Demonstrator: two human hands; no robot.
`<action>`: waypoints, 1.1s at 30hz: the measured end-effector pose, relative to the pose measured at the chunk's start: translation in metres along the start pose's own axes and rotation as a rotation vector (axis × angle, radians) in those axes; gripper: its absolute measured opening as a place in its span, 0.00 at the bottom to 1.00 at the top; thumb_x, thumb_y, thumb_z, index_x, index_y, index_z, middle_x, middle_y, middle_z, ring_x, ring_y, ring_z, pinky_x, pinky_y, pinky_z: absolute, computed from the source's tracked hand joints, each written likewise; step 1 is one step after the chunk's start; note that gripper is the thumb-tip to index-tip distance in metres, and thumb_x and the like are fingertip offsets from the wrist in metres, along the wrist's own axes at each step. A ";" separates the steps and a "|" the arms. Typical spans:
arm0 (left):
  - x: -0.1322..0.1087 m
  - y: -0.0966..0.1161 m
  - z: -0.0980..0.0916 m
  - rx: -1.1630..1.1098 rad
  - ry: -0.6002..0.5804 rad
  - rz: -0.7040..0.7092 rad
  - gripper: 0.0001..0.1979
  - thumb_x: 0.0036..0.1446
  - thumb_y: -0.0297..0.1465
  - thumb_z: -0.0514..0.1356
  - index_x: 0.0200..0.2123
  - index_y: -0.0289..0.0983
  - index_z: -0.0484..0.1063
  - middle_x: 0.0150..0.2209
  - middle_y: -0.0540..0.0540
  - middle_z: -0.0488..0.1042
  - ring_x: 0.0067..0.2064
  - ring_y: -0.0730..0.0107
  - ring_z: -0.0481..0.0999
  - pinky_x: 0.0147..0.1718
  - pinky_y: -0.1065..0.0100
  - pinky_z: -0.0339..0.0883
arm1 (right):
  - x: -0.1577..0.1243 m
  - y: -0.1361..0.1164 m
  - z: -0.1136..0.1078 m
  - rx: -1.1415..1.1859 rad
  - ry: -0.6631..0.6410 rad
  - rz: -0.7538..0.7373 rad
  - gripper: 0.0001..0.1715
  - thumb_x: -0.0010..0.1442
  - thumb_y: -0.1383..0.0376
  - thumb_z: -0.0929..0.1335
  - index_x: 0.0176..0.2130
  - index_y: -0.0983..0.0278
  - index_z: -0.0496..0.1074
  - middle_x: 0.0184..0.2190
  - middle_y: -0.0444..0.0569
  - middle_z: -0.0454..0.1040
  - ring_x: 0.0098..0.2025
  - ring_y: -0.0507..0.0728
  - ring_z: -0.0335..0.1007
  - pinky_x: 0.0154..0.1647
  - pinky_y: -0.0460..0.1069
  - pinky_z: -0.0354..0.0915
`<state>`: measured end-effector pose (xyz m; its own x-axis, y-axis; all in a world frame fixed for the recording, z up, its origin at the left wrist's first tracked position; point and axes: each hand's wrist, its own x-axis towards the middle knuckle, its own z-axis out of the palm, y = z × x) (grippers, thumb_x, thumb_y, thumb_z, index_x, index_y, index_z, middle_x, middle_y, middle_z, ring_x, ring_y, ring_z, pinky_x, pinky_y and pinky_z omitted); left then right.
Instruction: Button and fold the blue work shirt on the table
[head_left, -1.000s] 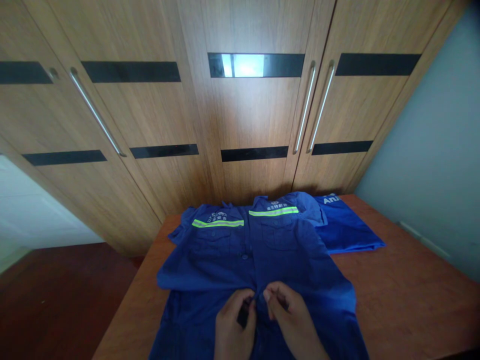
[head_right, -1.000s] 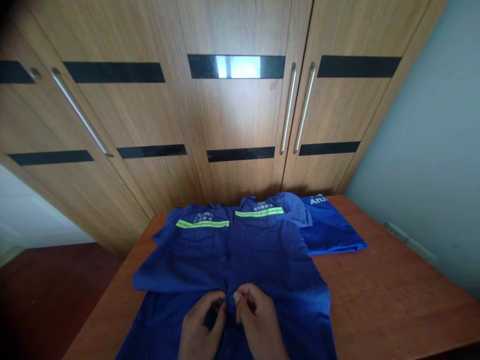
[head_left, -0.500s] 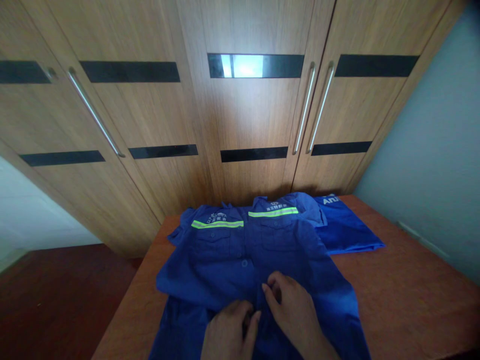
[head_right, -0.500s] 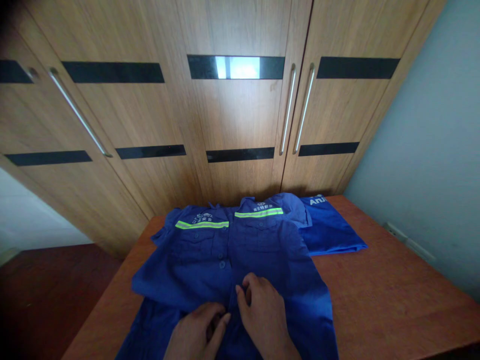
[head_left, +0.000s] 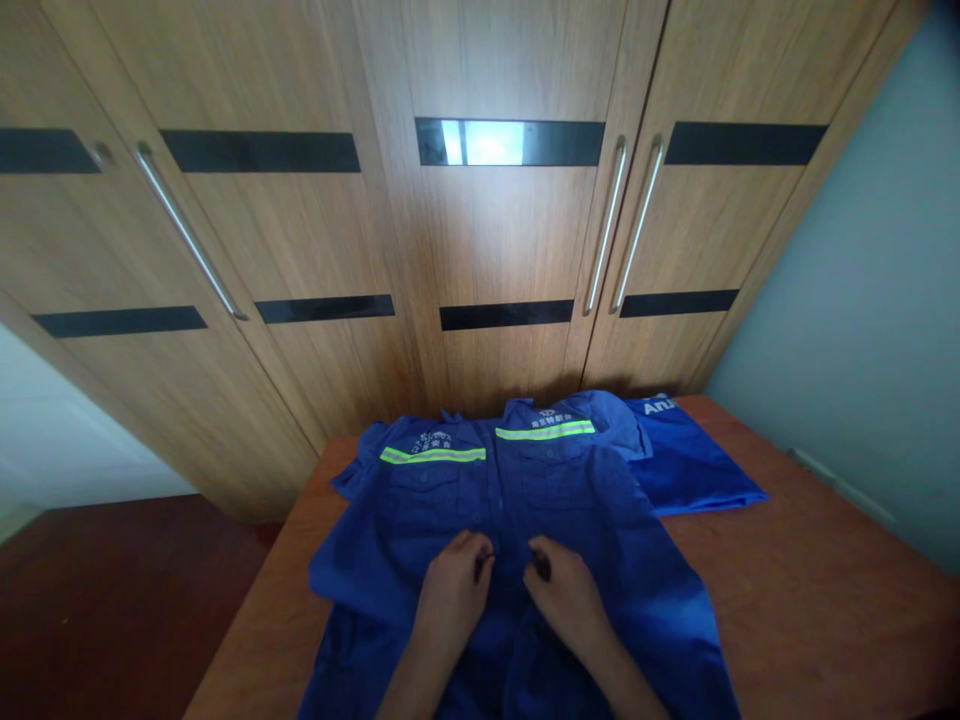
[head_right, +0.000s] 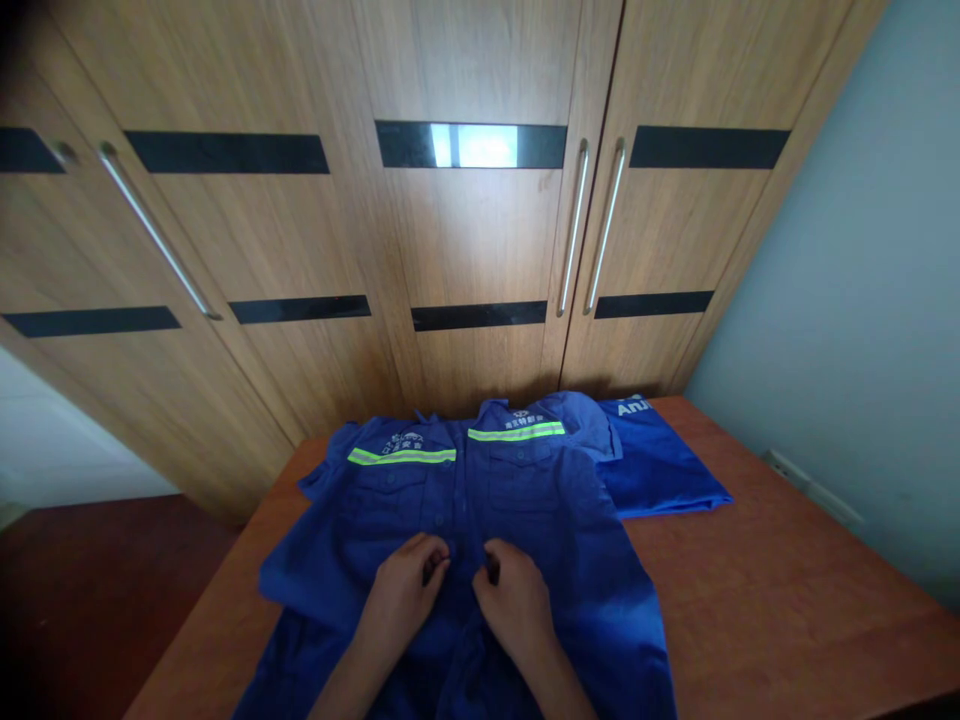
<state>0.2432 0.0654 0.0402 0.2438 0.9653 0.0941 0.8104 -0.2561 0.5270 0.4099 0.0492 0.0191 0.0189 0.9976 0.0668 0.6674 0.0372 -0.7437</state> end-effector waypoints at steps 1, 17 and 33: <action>-0.003 -0.002 0.002 -0.002 -0.008 -0.011 0.09 0.55 0.22 0.53 0.32 0.39 0.70 0.32 0.49 0.72 0.34 0.69 0.73 0.33 0.72 0.62 | -0.001 0.003 0.000 0.086 -0.006 0.018 0.11 0.53 0.71 0.61 0.32 0.62 0.72 0.24 0.43 0.72 0.28 0.54 0.70 0.30 0.46 0.61; -0.009 -0.007 -0.002 -0.081 -0.007 -0.047 0.10 0.61 0.25 0.47 0.33 0.40 0.67 0.33 0.47 0.73 0.36 0.66 0.74 0.37 0.69 0.62 | -0.003 -0.005 0.005 0.507 0.063 0.098 0.14 0.51 0.61 0.65 0.33 0.64 0.78 0.24 0.47 0.74 0.28 0.56 0.68 0.31 0.48 0.63; 0.000 0.011 0.000 -0.853 0.041 -0.185 0.06 0.54 0.34 0.58 0.32 0.38 0.68 0.28 0.50 0.73 0.28 0.69 0.73 0.28 0.71 0.65 | -0.006 -0.025 0.003 0.489 0.071 -0.018 0.15 0.55 0.64 0.65 0.40 0.64 0.79 0.30 0.50 0.78 0.30 0.57 0.72 0.32 0.48 0.66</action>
<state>0.2517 0.0624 0.0455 0.1154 0.9927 -0.0335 0.1555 0.0153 0.9877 0.3913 0.0426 0.0352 0.0726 0.9906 0.1155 0.2408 0.0950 -0.9659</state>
